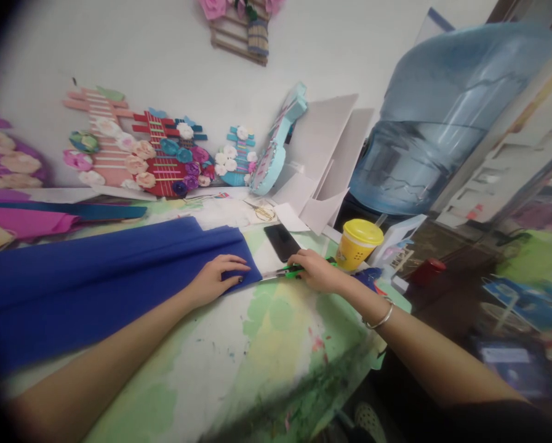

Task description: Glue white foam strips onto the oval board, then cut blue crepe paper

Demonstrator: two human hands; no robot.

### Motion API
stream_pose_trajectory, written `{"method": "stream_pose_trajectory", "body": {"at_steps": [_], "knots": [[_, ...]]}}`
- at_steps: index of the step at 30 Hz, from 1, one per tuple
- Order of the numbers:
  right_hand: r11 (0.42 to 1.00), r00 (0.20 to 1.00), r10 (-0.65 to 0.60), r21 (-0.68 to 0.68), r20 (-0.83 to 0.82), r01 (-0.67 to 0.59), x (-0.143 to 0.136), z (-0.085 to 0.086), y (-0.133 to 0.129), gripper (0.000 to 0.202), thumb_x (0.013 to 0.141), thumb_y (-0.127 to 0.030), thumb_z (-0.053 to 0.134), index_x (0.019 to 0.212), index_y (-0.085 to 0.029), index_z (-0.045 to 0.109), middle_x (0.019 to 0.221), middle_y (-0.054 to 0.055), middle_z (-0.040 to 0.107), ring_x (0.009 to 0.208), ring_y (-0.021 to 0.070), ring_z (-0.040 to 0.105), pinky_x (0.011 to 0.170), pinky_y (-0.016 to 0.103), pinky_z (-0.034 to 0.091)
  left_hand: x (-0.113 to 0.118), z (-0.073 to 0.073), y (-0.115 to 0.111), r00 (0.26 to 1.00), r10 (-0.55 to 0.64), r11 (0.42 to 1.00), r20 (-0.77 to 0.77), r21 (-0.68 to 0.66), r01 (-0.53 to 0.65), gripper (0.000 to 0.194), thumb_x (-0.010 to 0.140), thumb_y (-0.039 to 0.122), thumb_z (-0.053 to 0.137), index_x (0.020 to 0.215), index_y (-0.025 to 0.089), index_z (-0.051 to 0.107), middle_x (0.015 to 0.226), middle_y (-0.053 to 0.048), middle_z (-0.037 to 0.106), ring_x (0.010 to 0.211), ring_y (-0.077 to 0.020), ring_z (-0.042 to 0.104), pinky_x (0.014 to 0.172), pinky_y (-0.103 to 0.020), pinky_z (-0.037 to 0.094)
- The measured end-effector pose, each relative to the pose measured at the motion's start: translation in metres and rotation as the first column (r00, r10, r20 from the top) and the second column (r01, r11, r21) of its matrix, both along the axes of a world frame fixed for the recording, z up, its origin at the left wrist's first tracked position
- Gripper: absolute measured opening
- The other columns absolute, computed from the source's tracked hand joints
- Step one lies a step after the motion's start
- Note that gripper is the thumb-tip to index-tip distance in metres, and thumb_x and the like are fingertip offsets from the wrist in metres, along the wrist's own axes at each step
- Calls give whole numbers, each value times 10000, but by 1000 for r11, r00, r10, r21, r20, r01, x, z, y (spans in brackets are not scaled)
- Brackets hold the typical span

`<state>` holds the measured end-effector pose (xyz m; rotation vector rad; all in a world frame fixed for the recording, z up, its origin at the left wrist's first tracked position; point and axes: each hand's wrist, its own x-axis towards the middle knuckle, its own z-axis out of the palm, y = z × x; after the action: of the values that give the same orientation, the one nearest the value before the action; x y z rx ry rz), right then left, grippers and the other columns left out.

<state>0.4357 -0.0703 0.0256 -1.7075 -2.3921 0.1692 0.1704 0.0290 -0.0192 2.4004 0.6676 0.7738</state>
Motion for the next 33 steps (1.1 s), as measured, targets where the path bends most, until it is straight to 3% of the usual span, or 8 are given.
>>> {"method": "stream_pose_trajectory", "body": {"at_steps": [4,7,12,18,23,28,33], "knots": [[1000,1000,26,-12,-10,-26,2,3,1,374,719,-23,481,1047,-176,575,982,88,563,958,211,502,835,335,409,-1,6,-6,998,-56,998,-14,-3,56,347,699,290,688,1043,248,673,1138,-59,625,1086,-245,519,961,-410,386],[1000,1000,3,-1,-4,-3,7,5,-1,379,719,-27,477,1051,-179,578,972,85,569,952,213,509,831,338,410,-2,6,-7,998,-67,998,-1,-1,67,394,673,216,681,1064,248,659,1130,-52,633,1081,-239,529,957,-401,395],[994,994,-107,12,0,107,11,10,-5,340,721,-56,498,1030,-163,594,981,97,592,941,221,533,814,330,418,-1,0,-1,997,40,998,60,-53,-37,209,712,186,588,886,185,703,1003,-51,683,948,-201,610,903,-360,449],[983,980,-184,32,76,182,1,15,-4,304,749,-98,507,1020,-155,632,951,97,632,879,212,565,774,296,414,-2,-1,0,996,12,997,85,-72,-5,162,658,122,561,710,199,694,932,-27,698,892,-186,624,874,-346,462],[969,963,-244,53,117,239,1,14,4,220,767,-166,525,936,-155,665,870,95,650,778,201,568,649,266,389,-3,0,-1,997,-23,996,79,-87,30,70,646,154,624,630,203,672,939,-27,683,921,-196,600,870,-361,446],[970,962,-241,63,126,235,-4,9,9,235,745,-146,539,942,-161,666,880,98,636,794,199,563,663,264,375,-2,2,-3,997,-27,995,74,-97,35,76,625,130,666,586,192,648,926,-30,661,907,-190,582,849,-356,431],[972,967,-228,74,114,221,-9,5,13,268,725,-133,535,958,-174,661,879,89,615,819,194,551,683,257,374,-2,2,-3,998,-13,994,56,-105,19,154,669,232,694,551,178,613,899,-35,654,876,-181,576,824,-344,419]]}}
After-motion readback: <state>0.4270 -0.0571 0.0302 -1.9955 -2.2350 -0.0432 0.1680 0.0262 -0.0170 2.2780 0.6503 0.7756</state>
